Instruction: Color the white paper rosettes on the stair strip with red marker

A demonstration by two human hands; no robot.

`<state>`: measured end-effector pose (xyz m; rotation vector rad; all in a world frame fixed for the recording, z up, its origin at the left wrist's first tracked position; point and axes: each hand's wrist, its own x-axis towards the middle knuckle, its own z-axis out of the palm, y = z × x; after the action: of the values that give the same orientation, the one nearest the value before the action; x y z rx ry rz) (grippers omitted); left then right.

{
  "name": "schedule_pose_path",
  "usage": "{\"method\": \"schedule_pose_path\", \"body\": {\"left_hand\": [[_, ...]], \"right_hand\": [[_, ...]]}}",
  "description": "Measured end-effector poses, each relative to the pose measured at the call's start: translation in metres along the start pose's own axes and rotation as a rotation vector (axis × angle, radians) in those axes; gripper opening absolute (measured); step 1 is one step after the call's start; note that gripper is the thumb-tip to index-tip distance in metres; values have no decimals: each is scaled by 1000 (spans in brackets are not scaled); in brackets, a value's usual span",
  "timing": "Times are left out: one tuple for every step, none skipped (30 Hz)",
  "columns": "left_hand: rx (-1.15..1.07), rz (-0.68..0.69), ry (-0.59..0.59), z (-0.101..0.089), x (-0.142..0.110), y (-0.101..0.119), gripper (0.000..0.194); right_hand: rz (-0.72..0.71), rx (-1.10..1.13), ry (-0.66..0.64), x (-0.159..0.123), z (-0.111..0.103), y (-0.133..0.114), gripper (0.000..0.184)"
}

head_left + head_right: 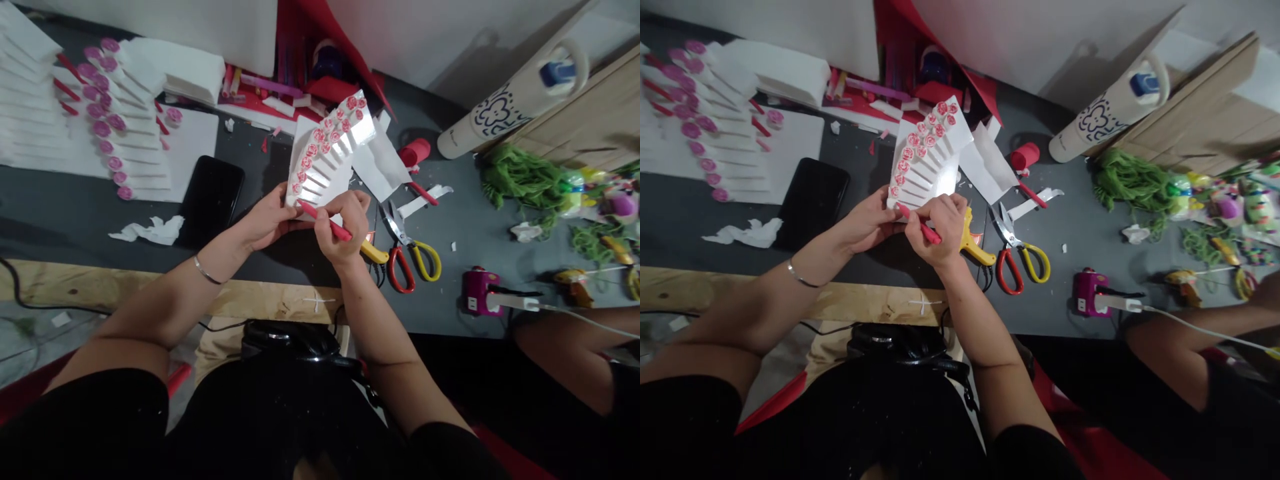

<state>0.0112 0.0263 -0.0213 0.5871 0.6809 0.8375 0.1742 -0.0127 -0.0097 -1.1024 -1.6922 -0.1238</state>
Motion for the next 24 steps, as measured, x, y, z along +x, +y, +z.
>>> {"method": "schedule_pose_path", "body": {"left_hand": [[-1,1,-3,0,0,0,58],[0,0,-4,0,0,0,58],[2,-2,-5,0,0,1,57],[5,-2,-3,0,0,1,57],[10,-4,1,0,-1,1,56],[16,-6,6,0,-1,2,56],[23,-6,10,0,-2,2,56],[32,-6,12,0,-2,2,56],[40,-6,13,0,-3,2,57],[47,-5,13,0,-3,2,59],[53,-5,12,-1,-4,3,60],[59,-5,11,-1,-4,3,60],[64,-7,11,-1,-5,3,61],[68,-8,13,-2,-5,3,61],[72,-9,15,-2,-6,4,61],[77,-12,18,-2,-6,4,61],[82,-15,22,-3,-6,4,62],[87,-18,24,-3,-7,5,64],[93,-19,26,-3,-7,5,67],[100,-18,27,-3,-7,5,69],[106,-17,29,-3,-7,6,70],[112,-14,32,-2,-7,6,71],[118,-14,34,-2,-7,7,70],[124,-15,37,-2,-8,7,70]], "right_hand": [[3,-22,-7,0,0,0,24],[14,-51,-18,0,0,0,21],[30,-79,-31,-1,0,0,19],[47,-98,-45,-1,0,0,16],[62,-106,-61,-2,0,1,14],[73,-102,-75,-3,1,1,14],[78,-91,-85,-3,1,2,15],[77,-78,-89,-4,1,3,18],[71,-64,-87,-4,2,4,21],[63,-48,-80,-5,2,4,23],[56,-30,-69,-5,3,4,24],[54,-12,-58,-5,4,4,22],[59,3,-46,-5,4,3,20],[68,12,-34,-5,5,3,17],[78,16,-22,-5,6,2,15],[86,13,-14,-4,7,1,14],[90,7,-9,-5,7,1,15],[88,5,-8,-5,8,1,17],[82,12,-14,-5,8,1,19],[77,23,-24,-5,8,1,21],[78,32,-34,-5,8,1,22],[83,35,-38,-6,9,1,22],[92,31,-37,-6,9,1,21],[104,22,-35,-6,10,1,19]]}}
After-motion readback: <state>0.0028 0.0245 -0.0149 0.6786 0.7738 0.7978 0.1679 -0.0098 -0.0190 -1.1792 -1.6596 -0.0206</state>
